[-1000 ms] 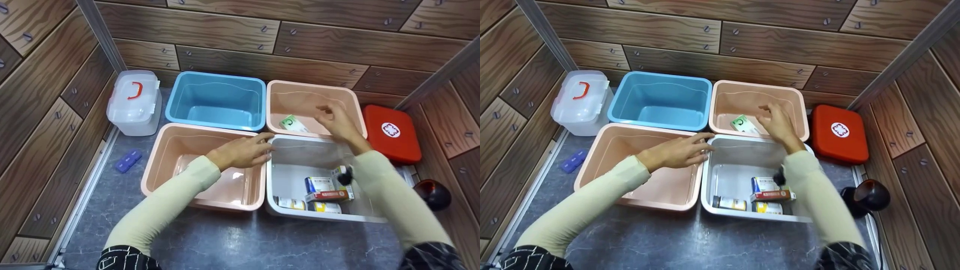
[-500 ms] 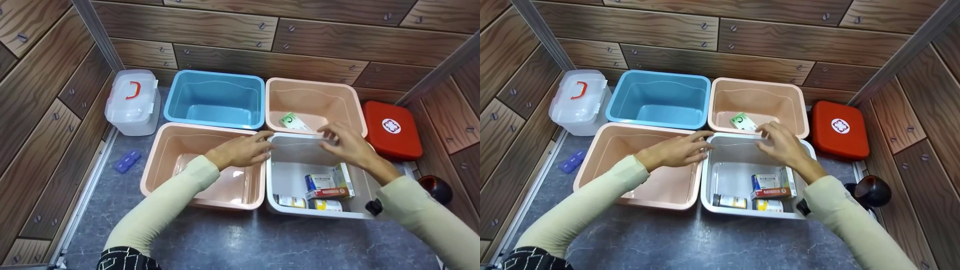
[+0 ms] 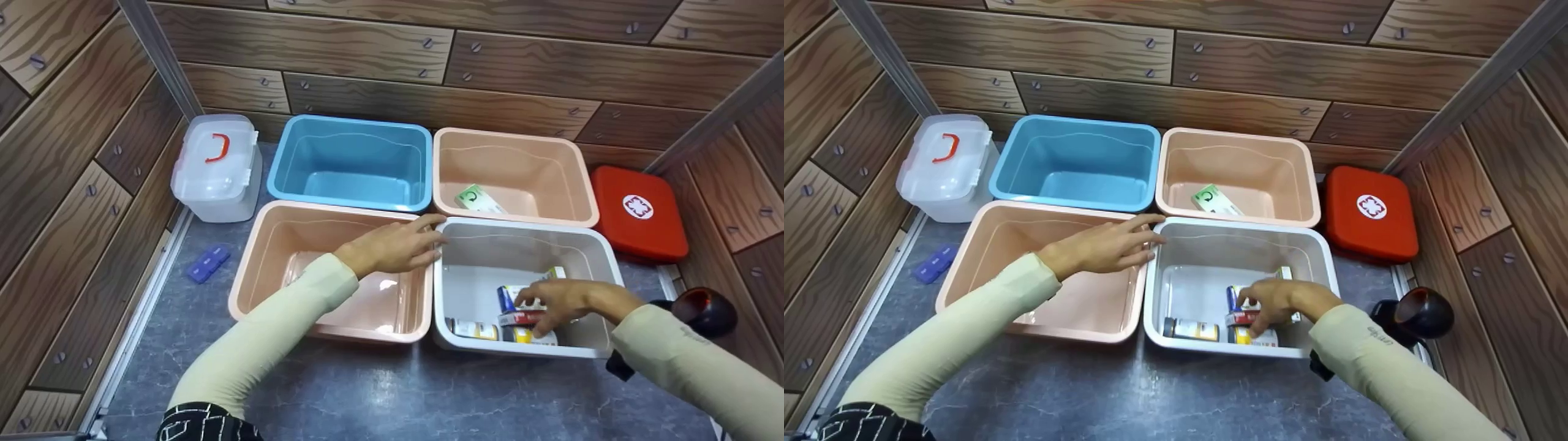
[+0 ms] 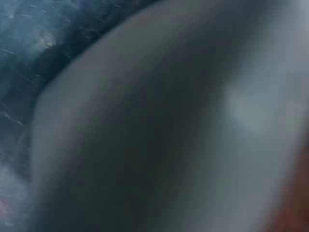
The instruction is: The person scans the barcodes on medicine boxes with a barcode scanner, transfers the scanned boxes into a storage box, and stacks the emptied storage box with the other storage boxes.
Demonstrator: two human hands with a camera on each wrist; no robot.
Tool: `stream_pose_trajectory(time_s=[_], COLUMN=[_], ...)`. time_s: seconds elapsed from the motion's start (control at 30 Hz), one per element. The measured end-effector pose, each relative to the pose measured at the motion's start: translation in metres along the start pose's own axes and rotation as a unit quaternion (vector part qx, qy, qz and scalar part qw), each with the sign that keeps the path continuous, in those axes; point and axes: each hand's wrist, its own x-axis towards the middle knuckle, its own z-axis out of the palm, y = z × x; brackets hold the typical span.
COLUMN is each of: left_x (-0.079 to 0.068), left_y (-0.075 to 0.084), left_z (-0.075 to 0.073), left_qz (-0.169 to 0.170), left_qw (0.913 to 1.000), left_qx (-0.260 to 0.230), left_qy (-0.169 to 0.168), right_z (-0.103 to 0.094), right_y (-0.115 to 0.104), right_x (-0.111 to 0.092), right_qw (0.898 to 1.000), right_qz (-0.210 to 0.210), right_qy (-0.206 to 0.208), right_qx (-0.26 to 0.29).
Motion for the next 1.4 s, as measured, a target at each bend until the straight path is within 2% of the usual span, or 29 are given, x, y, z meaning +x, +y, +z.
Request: stream_pose_trajectory(time_s=[0.13,0.3,0.43,0.53,0.67,0.8,0.93,1.0,1.07,1.17,1.4], left_x=[0.000,0.000,0.001,0.001,0.002,0.002,0.002,0.002,0.001,0.001,0.001], left_y=[0.000,0.001,0.001,0.000,0.000,0.001,0.001,0.001,0.001,0.001,0.001], left_z=[0.000,-0.001,-0.002,-0.002,-0.002,-0.001,0.000,0.000,-0.001,-0.001,-0.001], left_qz=[-0.005,-0.006,-0.003,-0.002,0.000,0.002,0.003,0.002,0.002,0.001,-0.003], left_qw=[1.0000,0.9999,1.0000,1.0000,1.0000,1.0000,1.0000,1.0000,1.0000,1.0000,1.0000], left_qx=[0.001,-0.001,-0.003,-0.003,-0.003,0.001,0.003,0.002,-0.001,-0.001,-0.006], left_qy=[-0.005,-0.009,-0.007,-0.005,-0.001,0.002,0.003,0.002,0.003,0.003,-0.001], right_z=[0.011,0.020,0.015,0.006,-0.010,-0.023,-0.032,-0.036,-0.038,-0.040,-0.038], right_y=[0.002,0.009,0.013,0.013,0.009,0.001,-0.007,-0.011,-0.013,-0.016,-0.017], right_x=[0.004,0.005,0.004,-0.001,-0.011,-0.019,-0.025,-0.028,-0.031,-0.034,-0.038], right_qw=[0.999,0.996,0.996,0.993,0.977,0.948,0.923,0.916,0.913,0.912,0.899], right_qz=[0.022,0.030,-0.001,-0.038,-0.071,-0.096,-0.103,-0.098,-0.095,-0.086,-0.085], right_qy=[-0.020,0.001,0.040,0.100,0.196,0.294,0.363,0.381,0.391,0.401,0.425], right_qx=[-0.036,-0.079,-0.073,-0.055,-0.047,-0.069,-0.081,-0.080,-0.064,-0.027,0.056])
